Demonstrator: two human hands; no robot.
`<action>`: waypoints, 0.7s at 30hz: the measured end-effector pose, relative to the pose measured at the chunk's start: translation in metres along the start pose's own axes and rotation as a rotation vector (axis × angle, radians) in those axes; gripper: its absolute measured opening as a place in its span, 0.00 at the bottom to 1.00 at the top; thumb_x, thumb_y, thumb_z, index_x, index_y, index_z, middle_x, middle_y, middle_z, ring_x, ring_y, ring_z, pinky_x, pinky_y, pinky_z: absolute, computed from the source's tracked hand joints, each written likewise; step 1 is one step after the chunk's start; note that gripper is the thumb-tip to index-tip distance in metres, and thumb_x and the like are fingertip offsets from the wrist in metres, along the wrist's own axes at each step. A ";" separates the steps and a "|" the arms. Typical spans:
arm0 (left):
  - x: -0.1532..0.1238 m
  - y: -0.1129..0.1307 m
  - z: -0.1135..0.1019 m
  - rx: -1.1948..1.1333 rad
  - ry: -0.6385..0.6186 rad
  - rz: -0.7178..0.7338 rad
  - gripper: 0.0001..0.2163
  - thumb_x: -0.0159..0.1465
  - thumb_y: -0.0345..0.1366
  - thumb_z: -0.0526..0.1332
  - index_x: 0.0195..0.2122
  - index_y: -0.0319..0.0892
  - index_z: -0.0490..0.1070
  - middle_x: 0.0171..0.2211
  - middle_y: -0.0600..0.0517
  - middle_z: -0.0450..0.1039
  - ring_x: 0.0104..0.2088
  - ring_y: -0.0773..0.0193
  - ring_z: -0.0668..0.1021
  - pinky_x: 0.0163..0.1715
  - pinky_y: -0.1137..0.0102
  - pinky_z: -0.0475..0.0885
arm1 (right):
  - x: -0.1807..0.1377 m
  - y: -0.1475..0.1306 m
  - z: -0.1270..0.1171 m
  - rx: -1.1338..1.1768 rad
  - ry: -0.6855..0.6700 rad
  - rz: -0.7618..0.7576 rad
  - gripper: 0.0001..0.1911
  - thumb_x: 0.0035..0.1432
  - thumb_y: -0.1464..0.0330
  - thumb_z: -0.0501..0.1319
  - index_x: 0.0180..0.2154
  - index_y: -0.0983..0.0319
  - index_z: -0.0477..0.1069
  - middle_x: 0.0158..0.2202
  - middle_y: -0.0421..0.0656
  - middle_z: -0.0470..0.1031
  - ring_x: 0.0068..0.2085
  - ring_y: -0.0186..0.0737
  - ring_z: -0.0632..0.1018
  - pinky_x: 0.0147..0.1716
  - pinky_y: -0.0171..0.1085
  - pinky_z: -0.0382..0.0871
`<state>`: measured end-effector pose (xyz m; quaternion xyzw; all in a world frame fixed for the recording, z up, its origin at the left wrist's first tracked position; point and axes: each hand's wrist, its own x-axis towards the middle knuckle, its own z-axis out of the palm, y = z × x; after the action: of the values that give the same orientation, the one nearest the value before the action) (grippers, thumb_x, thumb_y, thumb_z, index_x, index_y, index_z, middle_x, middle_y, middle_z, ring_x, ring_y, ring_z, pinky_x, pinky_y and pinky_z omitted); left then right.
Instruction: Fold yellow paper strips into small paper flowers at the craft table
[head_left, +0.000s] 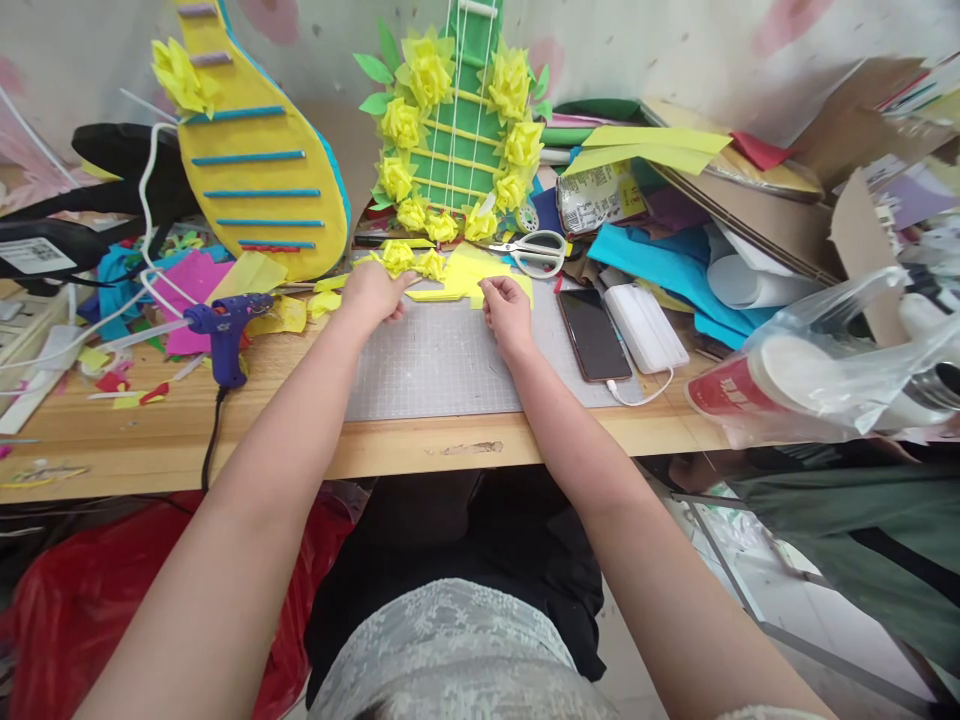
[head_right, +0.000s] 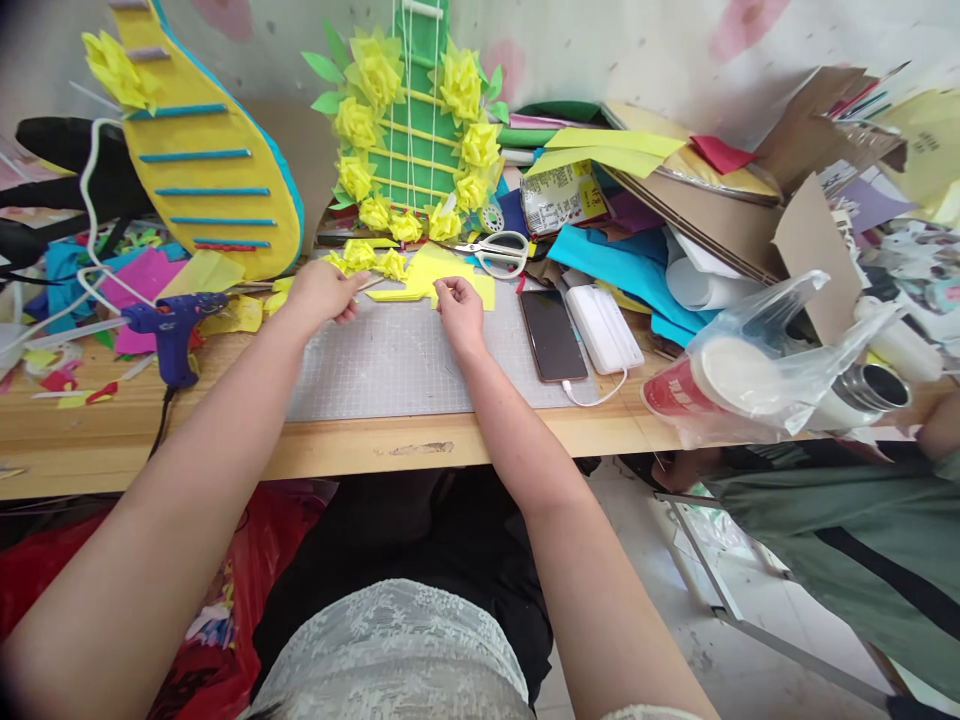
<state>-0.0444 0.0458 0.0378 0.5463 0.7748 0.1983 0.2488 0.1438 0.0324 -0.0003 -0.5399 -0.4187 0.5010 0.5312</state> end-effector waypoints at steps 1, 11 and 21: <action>-0.004 -0.004 -0.007 0.031 0.125 0.048 0.15 0.60 0.46 0.59 0.23 0.40 0.70 0.21 0.46 0.71 0.33 0.51 0.79 0.39 0.60 0.73 | 0.001 0.000 -0.001 -0.014 -0.001 -0.010 0.05 0.58 0.68 0.57 0.30 0.60 0.64 0.16 0.30 0.58 0.18 0.25 0.59 0.20 0.30 0.51; -0.030 -0.071 -0.010 0.238 0.407 0.153 0.17 0.52 0.38 0.66 0.41 0.40 0.67 0.46 0.39 0.70 0.51 0.45 0.71 0.52 0.55 0.67 | 0.009 0.010 -0.004 -0.120 0.036 -0.069 0.02 0.57 0.70 0.57 0.31 0.60 0.65 0.17 0.31 0.60 0.21 0.28 0.63 0.24 0.31 0.55; -0.038 -0.063 -0.006 -0.062 0.624 0.307 0.05 0.56 0.28 0.58 0.33 0.44 0.65 0.39 0.46 0.69 0.47 0.55 0.72 0.51 0.60 0.67 | -0.006 0.005 0.001 -0.205 -0.127 -0.243 0.05 0.55 0.66 0.59 0.35 0.60 0.68 0.19 0.31 0.61 0.23 0.28 0.64 0.28 0.33 0.59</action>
<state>-0.0846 -0.0107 0.0123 0.5617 0.7159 0.4144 -0.0163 0.1411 0.0259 -0.0050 -0.5039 -0.5626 0.4211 0.5023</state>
